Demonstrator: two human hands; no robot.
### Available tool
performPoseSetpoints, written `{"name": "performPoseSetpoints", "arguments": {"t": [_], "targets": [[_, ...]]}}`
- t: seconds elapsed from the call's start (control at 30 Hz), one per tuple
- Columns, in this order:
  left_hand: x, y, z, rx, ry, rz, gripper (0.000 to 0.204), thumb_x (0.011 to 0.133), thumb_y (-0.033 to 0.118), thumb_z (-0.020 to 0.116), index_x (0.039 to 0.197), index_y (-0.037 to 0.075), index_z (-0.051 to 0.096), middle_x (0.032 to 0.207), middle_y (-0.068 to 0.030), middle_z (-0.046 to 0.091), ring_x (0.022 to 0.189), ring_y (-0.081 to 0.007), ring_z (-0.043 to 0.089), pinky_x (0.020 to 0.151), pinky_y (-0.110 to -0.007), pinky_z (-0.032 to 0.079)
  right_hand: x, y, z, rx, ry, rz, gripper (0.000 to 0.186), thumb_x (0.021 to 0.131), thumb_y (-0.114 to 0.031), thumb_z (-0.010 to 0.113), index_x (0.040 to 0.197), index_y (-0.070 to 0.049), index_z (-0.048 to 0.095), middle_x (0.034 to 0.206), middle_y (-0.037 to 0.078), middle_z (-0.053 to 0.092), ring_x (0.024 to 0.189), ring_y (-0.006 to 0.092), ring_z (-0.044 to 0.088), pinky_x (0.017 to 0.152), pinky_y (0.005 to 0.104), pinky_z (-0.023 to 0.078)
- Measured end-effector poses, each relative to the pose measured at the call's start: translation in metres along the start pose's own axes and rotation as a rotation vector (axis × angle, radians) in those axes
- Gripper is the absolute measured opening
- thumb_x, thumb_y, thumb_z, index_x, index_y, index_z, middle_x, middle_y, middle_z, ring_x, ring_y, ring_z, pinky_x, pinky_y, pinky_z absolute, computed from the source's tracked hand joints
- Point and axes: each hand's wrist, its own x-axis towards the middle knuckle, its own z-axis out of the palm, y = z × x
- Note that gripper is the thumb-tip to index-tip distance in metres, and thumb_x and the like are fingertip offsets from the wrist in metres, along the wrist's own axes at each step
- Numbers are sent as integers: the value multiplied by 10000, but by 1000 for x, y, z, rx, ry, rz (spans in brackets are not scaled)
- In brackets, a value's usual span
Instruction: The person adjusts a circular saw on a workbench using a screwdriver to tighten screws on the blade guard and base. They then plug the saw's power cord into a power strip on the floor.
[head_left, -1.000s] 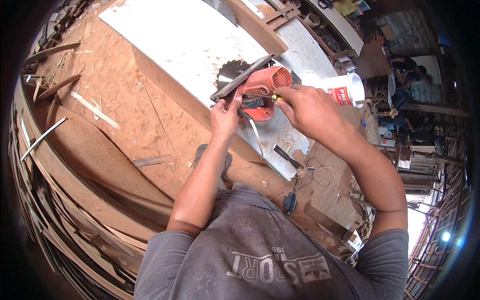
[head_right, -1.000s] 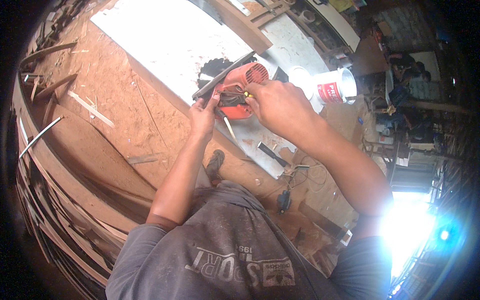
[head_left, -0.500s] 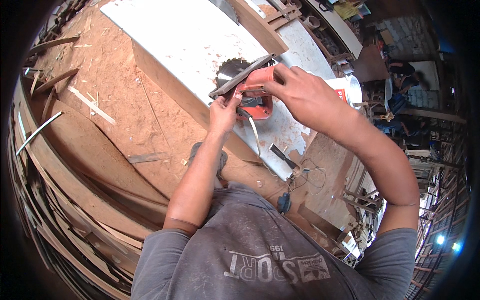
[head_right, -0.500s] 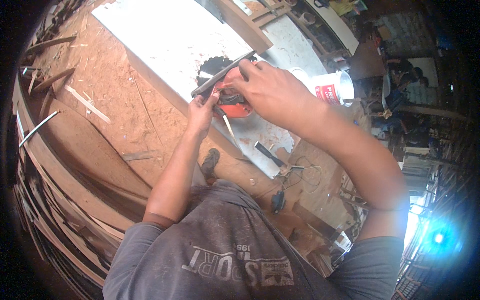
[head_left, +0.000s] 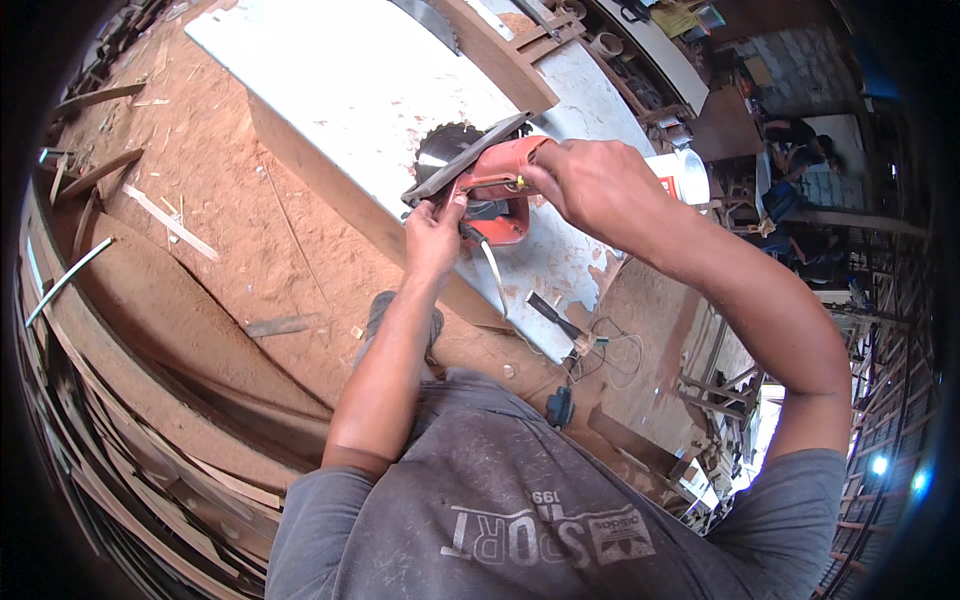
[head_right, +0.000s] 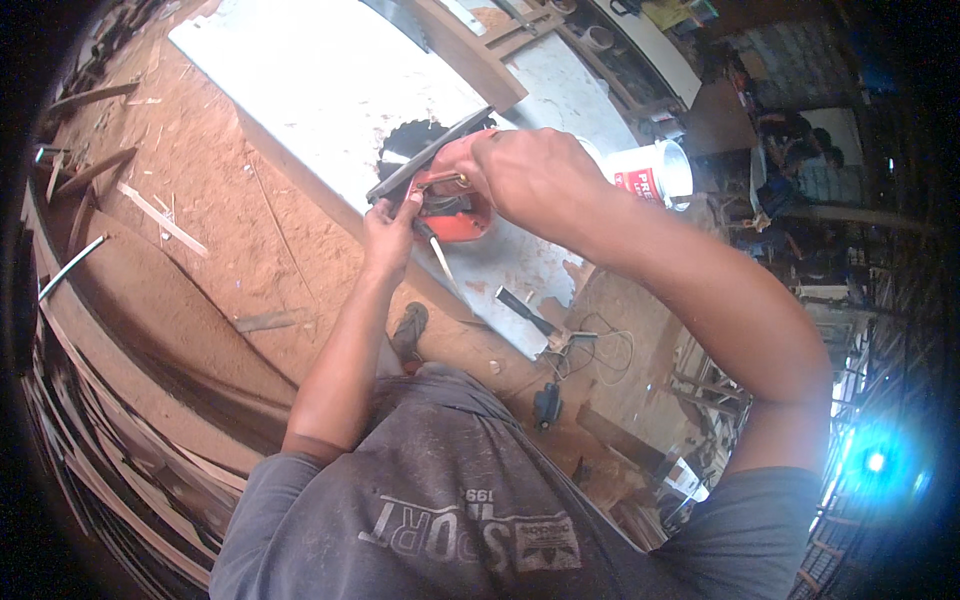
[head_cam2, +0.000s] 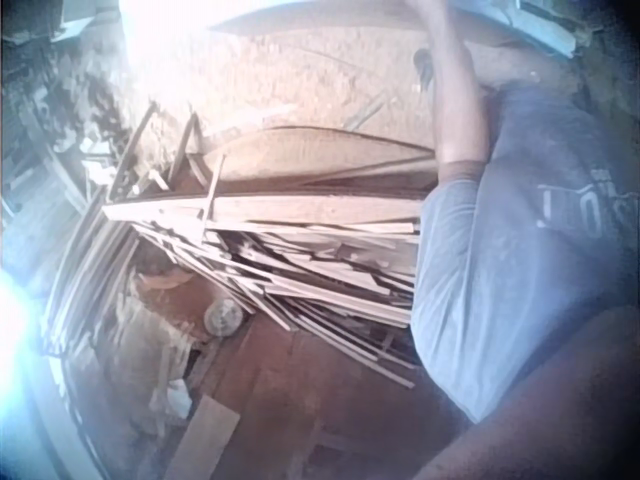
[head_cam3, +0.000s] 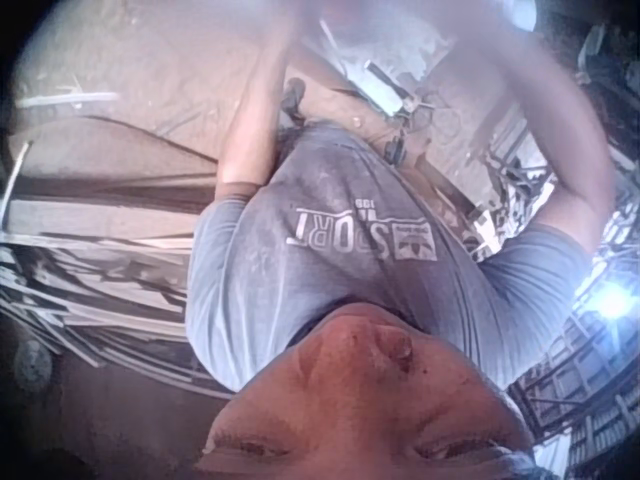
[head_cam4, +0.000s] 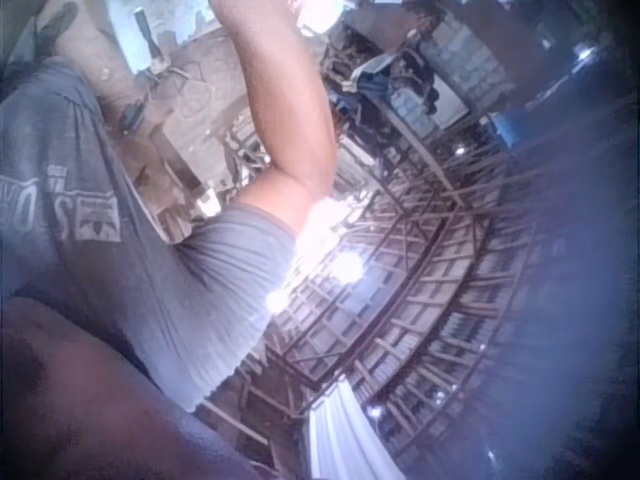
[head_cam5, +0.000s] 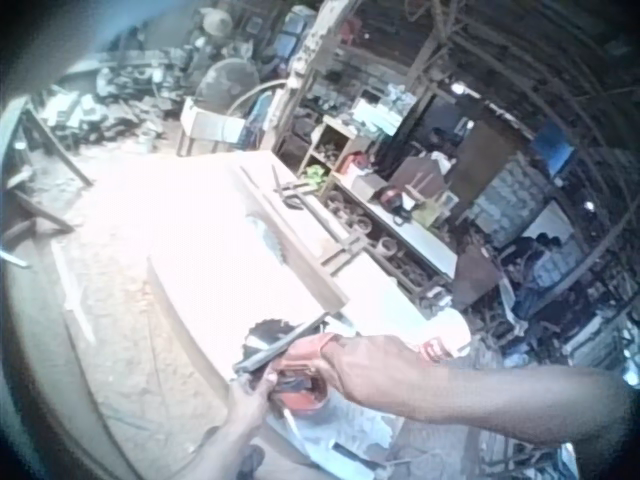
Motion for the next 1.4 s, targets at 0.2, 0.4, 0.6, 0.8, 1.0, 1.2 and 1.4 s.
{"name": "performPoseSetpoints", "arguments": {"t": [0.2, 0.4, 0.6, 0.8, 1.0, 1.2, 1.4], "targets": [[-2, -1, 1, -9, 29, 45, 443, 1009, 235, 753, 1265, -107, 634, 1059, -123, 734, 889, -161, 719, 620, -293, 575, -2, 13, 0, 19, 109, -176, 267, 1046, -270, 637, 1193, -48, 619, 960, 174, 701, 926, 422, 712, 799, 514, 578], [2, -7, 0, 23, 26, 40, 411, 1017, 242, 743, 1248, -86, 656, 1055, -100, 736, 885, -151, 713, 610, -292, 574, 4, -7, -14, 110, -38, 177, 301, 1066, -316, 616, 1196, -45, 617, 883, 186, 720, 875, 423, 716, 779, 520, 578], [12, -15, -8, 7, -39, 48, 356, 1021, 248, 739, 1188, -60, 676, 1008, -79, 733, 847, -133, 705, 599, -279, 563, 3, 12, -6, -139, 76, -233, 343, 1065, -320, 620, 1262, -39, 612, 904, 180, 712, 923, 424, 729, 789, 519, 582], [-1, 3, -3, 29, -27, -17, 339, 1024, 248, 733, 1169, -54, 677, 1010, -79, 735, 834, -134, 697, 608, -285, 562, 4, 6, -6, 80, 17, -30, 297, 1050, -278, 636, 1233, -44, 612, 950, 135, 677, 973, 414, 716, 791, 512, 585], [0, 3, -2, -15, -15, -42, 291, 1031, 195, 725, 1169, -56, 668, 1042, -91, 733, 890, -137, 692, 805, -286, 575, 10, 0, -13, -70, -106, 92, 340, 999, -250, 693, 1246, -40, 589, 1104, 147, 672, 1054, 412, 711, 824, 513, 590], [6, -7, -4, -44, -25, 4, 309, 1031, 184, 727, 1188, -74, 666, 1113, -118, 747, 969, -144, 701, 847, -297, 570, 3, 13, -9, -52, 53, -256, 326, 1004, -248, 683, 1219, -11, 618, 1043, 204, 729, 1001, 439, 726, 833, 523, 593], [1, -1, -3, -7, -16, -10, 308, 1033, 195, 729, 1181, -68, 666, 1090, -113, 743, 939, -137, 697, 806, -300, 578, 14, -9, -16, 42, -96, 183, 294, 970, -191, 687, 1179, 6, 629, 1011, 168, 680, 984, 406, 712, 806, 499, 598]]}}
